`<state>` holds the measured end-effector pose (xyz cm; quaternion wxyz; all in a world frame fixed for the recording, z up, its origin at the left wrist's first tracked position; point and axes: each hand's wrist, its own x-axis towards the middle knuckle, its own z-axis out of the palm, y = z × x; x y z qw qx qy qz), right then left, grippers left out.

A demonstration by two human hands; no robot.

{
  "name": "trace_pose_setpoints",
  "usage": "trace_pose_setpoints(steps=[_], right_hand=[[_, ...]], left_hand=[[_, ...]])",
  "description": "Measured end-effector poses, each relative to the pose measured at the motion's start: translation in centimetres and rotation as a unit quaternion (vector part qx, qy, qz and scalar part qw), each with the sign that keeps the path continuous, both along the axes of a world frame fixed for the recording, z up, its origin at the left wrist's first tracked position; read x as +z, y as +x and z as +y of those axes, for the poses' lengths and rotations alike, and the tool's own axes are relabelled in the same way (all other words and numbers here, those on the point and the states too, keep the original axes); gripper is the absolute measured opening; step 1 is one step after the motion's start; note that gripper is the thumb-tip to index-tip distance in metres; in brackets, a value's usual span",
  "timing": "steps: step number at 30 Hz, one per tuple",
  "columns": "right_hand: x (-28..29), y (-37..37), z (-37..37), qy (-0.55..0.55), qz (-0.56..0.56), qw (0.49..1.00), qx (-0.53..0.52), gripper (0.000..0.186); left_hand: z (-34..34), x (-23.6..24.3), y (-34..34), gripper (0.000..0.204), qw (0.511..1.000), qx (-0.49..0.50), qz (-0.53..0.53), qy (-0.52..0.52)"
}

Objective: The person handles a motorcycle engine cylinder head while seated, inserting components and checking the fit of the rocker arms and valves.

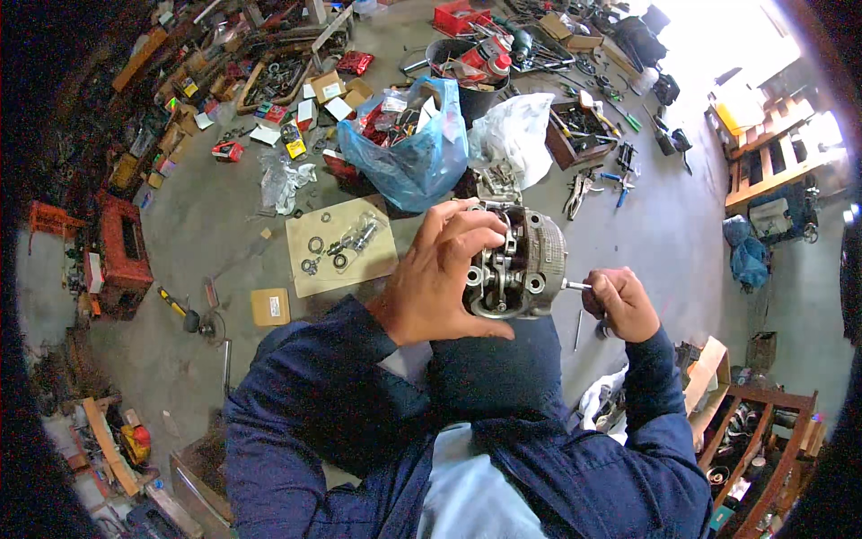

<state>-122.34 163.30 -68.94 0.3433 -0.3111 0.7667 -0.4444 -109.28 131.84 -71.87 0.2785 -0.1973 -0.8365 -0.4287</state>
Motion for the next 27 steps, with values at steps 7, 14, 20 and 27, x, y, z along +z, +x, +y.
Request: trace_pose_setpoints(steps=[7, 14, 20, 27], right_hand=[[6.6, 2.6, -6.0, 0.049, 0.353, 0.919, 0.169, 0.047], [4.9, 1.3, -5.5, 0.172, 0.307, 0.912, 0.210, 0.040], [3.6, 1.0, -4.9, 0.155, 0.400, 0.874, 0.228, 0.027], [2.5, 0.8, -4.9, 0.119, 0.362, 0.907, 0.181, 0.009]], left_hand=[[0.6, -0.4, 1.0, 0.107, 0.999, 0.048, -0.006, -0.015], [3.2, 0.3, 2.5, 0.075, 0.985, 0.102, 0.006, -0.142], [1.6, 0.6, 1.9, 0.065, 0.992, 0.061, 0.010, -0.109], [1.9, -0.5, 1.5, 0.059, 0.994, 0.070, 0.028, -0.085]])
